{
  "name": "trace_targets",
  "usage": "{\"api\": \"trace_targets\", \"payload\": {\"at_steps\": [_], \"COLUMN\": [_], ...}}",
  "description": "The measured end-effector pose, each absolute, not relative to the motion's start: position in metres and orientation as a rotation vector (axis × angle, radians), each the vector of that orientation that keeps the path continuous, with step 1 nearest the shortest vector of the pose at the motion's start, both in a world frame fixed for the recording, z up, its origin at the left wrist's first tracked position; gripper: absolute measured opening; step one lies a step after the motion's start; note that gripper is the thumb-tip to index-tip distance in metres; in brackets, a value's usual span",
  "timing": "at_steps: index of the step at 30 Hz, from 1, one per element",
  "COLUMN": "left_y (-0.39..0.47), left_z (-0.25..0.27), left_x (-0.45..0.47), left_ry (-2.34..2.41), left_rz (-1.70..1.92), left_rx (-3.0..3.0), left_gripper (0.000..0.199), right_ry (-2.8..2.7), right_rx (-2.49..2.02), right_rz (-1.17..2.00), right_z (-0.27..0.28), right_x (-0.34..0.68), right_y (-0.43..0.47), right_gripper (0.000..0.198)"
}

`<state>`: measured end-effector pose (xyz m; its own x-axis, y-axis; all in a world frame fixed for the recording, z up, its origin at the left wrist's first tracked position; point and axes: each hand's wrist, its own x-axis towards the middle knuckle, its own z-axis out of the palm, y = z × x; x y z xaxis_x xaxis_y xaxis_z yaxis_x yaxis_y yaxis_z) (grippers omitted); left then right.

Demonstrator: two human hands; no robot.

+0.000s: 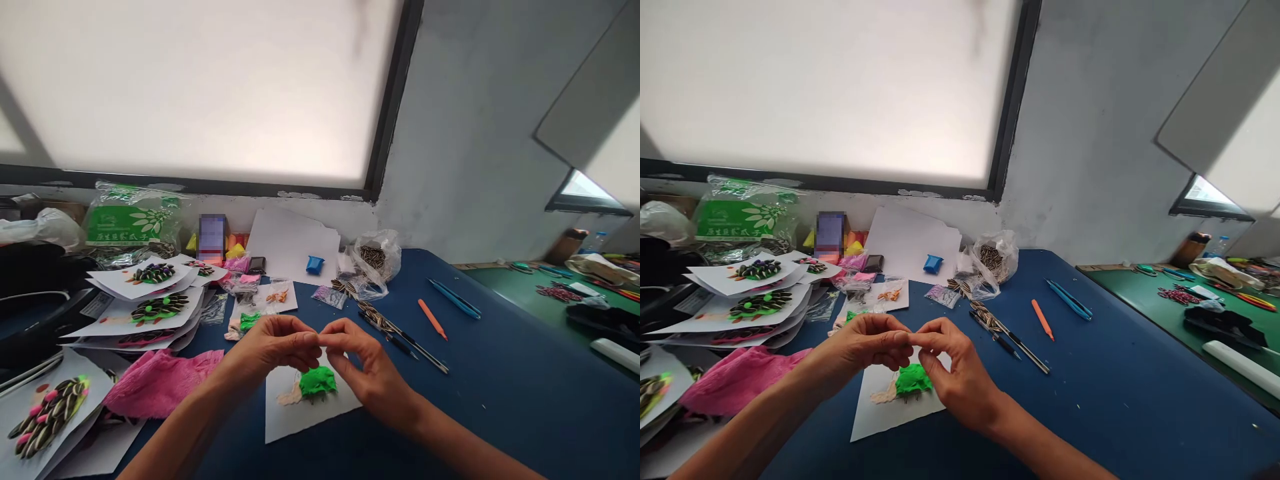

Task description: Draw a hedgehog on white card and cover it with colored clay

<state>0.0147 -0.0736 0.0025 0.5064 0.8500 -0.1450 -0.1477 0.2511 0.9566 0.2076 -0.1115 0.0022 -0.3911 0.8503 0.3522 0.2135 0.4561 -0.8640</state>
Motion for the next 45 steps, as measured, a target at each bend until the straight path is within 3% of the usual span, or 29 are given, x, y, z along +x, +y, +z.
{"api": "trace_targets", "payload": {"at_steps": [3,5,11,15,25,29,41,45], "left_y": [-0.074,-0.073,-0.068,-0.067,-0.073,-0.073,-0.072,-0.071], "left_z": [0.003,0.002,-0.002,-0.002,0.009,0.009,0.005,0.004], "left_x": [0.014,0.014,0.011,0.009,0.01,0.008,0.005,0.005], "left_ry": [0.748,0.757,0.771,0.77,0.72,0.663,0.689,0.715], "left_rz": [0.783,0.779,0.747,0.74,0.659,0.667,0.655,0.656], "left_rx": [1.129,1.131,1.133,1.155,1.112,1.136,1.272,1.268], "left_gripper": [0.033,0.033,0.043,0.044,0.057,0.048,0.039,0.04], "right_ry": [-1.596,-1.454,-1.508,-1.7,-1.808,-1.798,-1.668,-1.681], "right_rx": [-0.879,-0.92,-1.016,-1.031,-0.917,-0.889,-0.848,-0.839], "right_rz": [1.322,1.386,1.242,1.082,0.979,0.882,1.066,1.081], "right_z": [0.007,0.008,0.01,0.014,0.011,0.01,0.014,0.014], "right_x": [0.205,0.203,0.2,0.194,0.186,0.187,0.189,0.191], "right_y": [-0.11,-0.108,-0.098,-0.09,-0.08,-0.081,-0.086,-0.087], "right_gripper": [0.018,0.014,0.03,0.015,0.01,0.01,0.023,0.018]}}
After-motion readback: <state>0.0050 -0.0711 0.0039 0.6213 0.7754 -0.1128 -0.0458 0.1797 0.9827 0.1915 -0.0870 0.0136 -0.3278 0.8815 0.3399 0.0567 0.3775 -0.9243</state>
